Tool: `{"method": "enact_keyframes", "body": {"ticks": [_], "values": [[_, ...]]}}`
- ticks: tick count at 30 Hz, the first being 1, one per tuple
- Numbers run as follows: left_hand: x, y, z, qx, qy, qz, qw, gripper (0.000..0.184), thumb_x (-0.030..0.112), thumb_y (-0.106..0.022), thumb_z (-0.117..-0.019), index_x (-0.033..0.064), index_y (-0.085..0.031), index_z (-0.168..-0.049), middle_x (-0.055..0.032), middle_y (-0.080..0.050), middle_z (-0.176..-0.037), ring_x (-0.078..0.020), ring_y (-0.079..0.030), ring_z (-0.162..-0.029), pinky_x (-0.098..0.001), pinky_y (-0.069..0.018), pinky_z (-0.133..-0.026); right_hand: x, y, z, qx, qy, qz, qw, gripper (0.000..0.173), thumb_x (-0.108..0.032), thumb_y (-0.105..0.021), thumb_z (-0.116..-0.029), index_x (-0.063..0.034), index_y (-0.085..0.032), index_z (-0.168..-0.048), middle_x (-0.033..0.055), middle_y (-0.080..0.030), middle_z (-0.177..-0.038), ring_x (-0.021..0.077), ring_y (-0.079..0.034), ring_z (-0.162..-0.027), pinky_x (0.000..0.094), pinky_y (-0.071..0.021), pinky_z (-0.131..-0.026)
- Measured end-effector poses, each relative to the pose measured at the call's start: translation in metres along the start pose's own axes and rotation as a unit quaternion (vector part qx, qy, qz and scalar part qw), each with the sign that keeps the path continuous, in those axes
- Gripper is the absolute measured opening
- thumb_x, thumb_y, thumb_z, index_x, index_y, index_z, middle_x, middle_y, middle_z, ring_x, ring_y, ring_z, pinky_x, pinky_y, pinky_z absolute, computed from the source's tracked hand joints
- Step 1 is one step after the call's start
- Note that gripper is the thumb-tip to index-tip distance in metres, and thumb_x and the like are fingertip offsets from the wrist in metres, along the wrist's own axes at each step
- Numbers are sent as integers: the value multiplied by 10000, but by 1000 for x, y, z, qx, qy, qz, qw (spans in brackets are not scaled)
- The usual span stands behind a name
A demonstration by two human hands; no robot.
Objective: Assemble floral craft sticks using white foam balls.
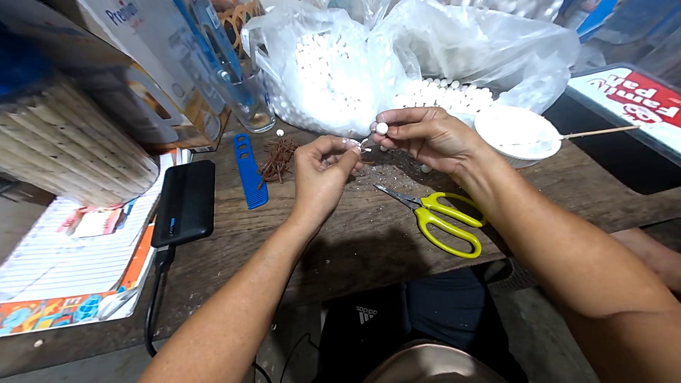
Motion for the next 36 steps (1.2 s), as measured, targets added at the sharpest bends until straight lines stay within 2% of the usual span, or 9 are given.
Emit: {"method": "enact_keyframes", "body": {"ticks": [7,12,14,19,21,23,27,30,36], "values": [[2,0,1,-3,6,2,1000,102,-92,-630,-924,8,-646,-931,43,-683,-810,-6,-667,-679,-188,-597,-682,-12,-2,3,13,73,65,995,316,159,-577,-868,-31,-699,-1089,-15,-732,-933,47,-693,-829,215,-588,-776],[2,0,1,-2,0,0,1000,102,-95,-633,-918,5,-650,-925,44,-685,-805,-4,-668,-674,-187,-597,-682,-21,-5,6,3,128,94,987,429,163,-602,-811,-12,-653,-1200,-5,-717,-991,69,-695,-830,225,-599,-744],[2,0,1,-2,2,1,1000,103,-95,-632,-921,6,-651,-928,44,-688,-809,-5,-669,-679,-188,-598,-685,-23,-7,7,-1,142,100,985,413,165,-601,-805,-9,-663,-1175,1,-716,-1000,79,-703,-807,246,-616,-732],[0,0,1,-3,0,3,1000,106,-94,-635,-917,10,-653,-922,42,-692,-791,-11,-670,-669,-189,-597,-676,-26,-10,8,-14,177,112,978,284,155,-646,-795,-41,-735,-980,-20,-744,-905,42,-697,-785,220,-603,-733],[0,0,1,-3,1,3,1000,103,-93,-634,-918,8,-654,-923,40,-691,-790,-12,-669,-669,-190,-596,-679,-26,-9,8,-13,182,110,977,278,151,-654,-793,-46,-737,-971,-22,-746,-892,38,-698,-772,215,-603,-722],[0,0,1,-2,5,2,1000,108,-96,-632,-917,9,-654,-925,40,-689,-800,-11,-668,-673,-190,-597,-684,-28,-9,8,-6,185,121,975,306,154,-648,-786,-46,-725,-1004,-34,-738,-905,32,-691,-779,207,-596,-718],[1,-1,1,-2,4,4,1000,106,-97,-630,-917,7,-645,-922,41,-684,-808,-8,-669,-678,-190,-600,-686,-31,-10,9,-3,200,154,968,425,159,-648,-759,-9,-663,-1150,-34,-712,-962,42,-686,-862,212,-592,-803],[1,0,1,-2,3,2,1000,108,-96,-629,-918,10,-645,-928,45,-685,-799,-7,-670,-674,-187,-598,-683,-32,-12,10,-9,208,170,963,491,151,-672,-752,-5,-627,-1216,-27,-691,-970,53,-673,-883,210,-585,-796],[0,5,0,22,2,-1,1000,83,-71,-624,-939,7,-652,-950,41,-678,-819,-9,-665,-685,-191,-594,-683,-31,-15,12,-1,197,192,961,481,126,-692,-750,0,-623,-1209,-24,-656,-955,44,-664,-822,199,-592,-718]]}}
Point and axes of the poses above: each hand's wrist, its own z-axis away from the middle knuckle, its own y-axis out of the back of the hand, x = y × z, the point moved 10 cm from there along -z, towards the middle knuckle
